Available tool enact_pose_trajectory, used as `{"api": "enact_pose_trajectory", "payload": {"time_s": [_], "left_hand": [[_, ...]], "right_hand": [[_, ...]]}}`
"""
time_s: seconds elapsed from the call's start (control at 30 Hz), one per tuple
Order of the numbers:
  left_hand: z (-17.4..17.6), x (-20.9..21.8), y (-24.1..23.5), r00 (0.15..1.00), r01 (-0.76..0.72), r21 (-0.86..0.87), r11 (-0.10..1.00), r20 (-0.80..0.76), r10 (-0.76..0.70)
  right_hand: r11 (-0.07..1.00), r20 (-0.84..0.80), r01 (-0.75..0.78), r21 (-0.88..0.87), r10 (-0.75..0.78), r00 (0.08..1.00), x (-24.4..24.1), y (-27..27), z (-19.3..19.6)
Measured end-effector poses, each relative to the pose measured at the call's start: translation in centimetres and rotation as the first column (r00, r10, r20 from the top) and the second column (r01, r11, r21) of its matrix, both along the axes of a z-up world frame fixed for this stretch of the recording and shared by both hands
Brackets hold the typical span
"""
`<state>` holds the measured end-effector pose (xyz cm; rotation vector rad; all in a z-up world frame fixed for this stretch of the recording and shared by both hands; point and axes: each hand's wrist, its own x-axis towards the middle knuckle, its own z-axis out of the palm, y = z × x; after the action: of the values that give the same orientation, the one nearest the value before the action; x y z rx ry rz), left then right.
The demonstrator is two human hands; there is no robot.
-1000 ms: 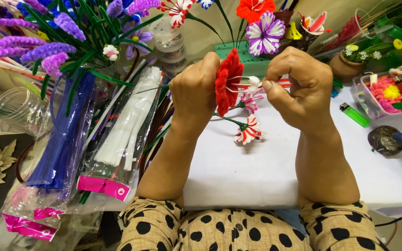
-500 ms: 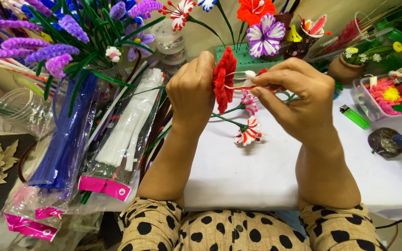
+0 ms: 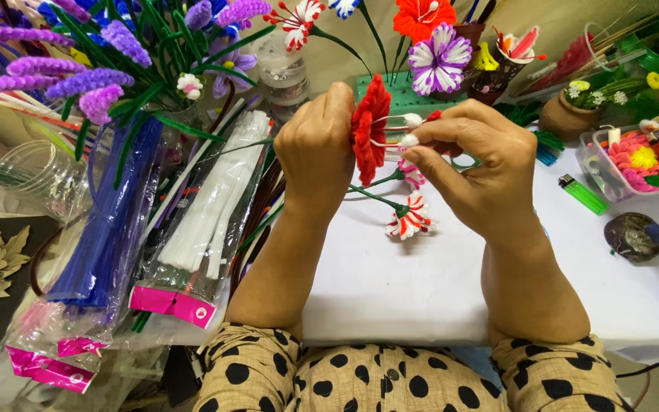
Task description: The person constructs decorative flowers using pipe cleaners and floral tape. They apply adhesive with a glue gun to secure flower components and wrap the stem with tape by hand.
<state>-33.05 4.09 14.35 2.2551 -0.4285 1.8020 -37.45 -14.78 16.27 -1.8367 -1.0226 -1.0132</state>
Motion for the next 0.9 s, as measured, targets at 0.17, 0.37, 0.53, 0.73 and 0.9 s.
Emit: {"api": "enact_pose_trajectory", "payload": {"time_s": [0.17, 0.37, 0.53, 0.73, 0.9], "left_hand": [[-0.1, 0.0, -0.1, 0.998, -0.056, 0.024, 0.998, 0.031, 0.056], [-0.1, 0.1, 0.1, 1.000, -0.004, 0.000, 1.000, -0.016, 0.004], [-0.2, 0.1, 0.1, 0.999, 0.020, -0.003, 1.000, -0.033, -0.020], [-0.1, 0.2, 0.3, 0.997, 0.051, -0.022, 0.998, -0.058, -0.052], [-0.3, 0.4, 0.2, 0.998, 0.049, -0.003, 0.999, -0.034, -0.049]], "right_hand": [[0.999, -0.039, -0.016, 0.043, 0.017, 0.999, 0.1, 0.4, -0.1], [0.999, -0.020, -0.048, 0.018, 0.048, 0.999, 0.2, 0.6, -0.1], [0.999, 0.057, -0.047, 0.019, 0.046, 0.997, 0.5, 0.7, -0.5], [0.997, -0.010, -0.067, -0.033, 0.067, 0.998, 0.0, 0.4, 0.3], [0.998, 0.111, 0.060, 0.010, -0.060, 0.992, 0.4, -2.1, -0.5]]}}
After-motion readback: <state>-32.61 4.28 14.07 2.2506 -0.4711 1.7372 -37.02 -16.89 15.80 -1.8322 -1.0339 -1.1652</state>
